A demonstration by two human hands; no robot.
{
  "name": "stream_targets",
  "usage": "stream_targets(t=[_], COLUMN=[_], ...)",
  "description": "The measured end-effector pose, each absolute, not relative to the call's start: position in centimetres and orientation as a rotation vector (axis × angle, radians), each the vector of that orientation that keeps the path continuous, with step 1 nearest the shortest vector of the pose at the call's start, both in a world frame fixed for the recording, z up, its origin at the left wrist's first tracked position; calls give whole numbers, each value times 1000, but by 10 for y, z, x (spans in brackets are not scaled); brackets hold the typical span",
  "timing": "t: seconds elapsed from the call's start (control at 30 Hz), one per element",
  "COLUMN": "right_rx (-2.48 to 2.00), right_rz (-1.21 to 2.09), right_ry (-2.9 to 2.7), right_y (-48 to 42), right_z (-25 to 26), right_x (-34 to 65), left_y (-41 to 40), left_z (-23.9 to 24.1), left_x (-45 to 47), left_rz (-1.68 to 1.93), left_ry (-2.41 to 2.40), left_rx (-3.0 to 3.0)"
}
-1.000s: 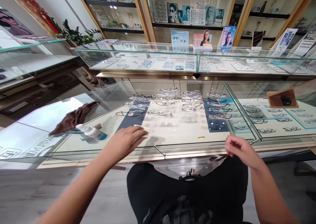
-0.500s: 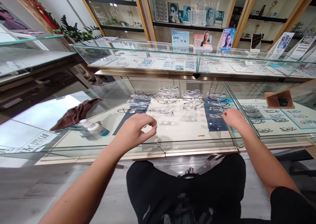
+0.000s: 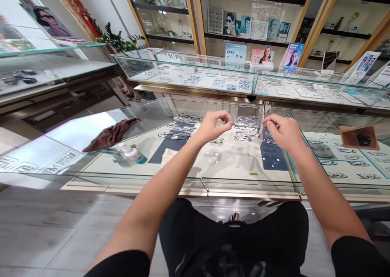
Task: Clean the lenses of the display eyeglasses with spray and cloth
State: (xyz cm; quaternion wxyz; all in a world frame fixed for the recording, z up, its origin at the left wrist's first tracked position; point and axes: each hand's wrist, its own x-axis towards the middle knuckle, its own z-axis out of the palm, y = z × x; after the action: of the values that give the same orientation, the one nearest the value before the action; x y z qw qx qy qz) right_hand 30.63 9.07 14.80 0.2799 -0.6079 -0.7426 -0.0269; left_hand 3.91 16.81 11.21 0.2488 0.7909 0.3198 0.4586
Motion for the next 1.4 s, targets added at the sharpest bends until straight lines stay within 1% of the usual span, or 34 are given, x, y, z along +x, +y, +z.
stream_targets(t=[0.13, 0.27, 0.43, 0.57, 0.7, 0.87, 1.23, 1.4], right_rx=[-1300, -1186, -1119, -1111, -1073, -1022, -957, -954], right_rz=[15, 156, 416, 483, 487, 433, 210, 172], right_ry=[-1884, -1743, -1674, -1681, -1654, -1672, -1790, -1821], right_y=[128, 134, 119, 113, 108, 99, 92, 91], right_z=[110, 79, 63, 60, 60, 64, 70, 70], right_x=[292, 288, 280, 273, 269, 265, 262, 262], left_y=[188, 189, 182, 175, 167, 159, 156, 157], left_z=[96, 77, 65, 66, 72, 75, 74, 74], left_x=[59, 59, 54, 55, 54, 55, 55, 54], left_rz=[1312, 1244, 1163, 1068, 950, 884, 891, 916], left_ry=[794, 725, 684, 592, 476, 385, 425, 451], left_rx=[1905, 1700, 1594, 1419, 1353, 1386, 1623, 1718])
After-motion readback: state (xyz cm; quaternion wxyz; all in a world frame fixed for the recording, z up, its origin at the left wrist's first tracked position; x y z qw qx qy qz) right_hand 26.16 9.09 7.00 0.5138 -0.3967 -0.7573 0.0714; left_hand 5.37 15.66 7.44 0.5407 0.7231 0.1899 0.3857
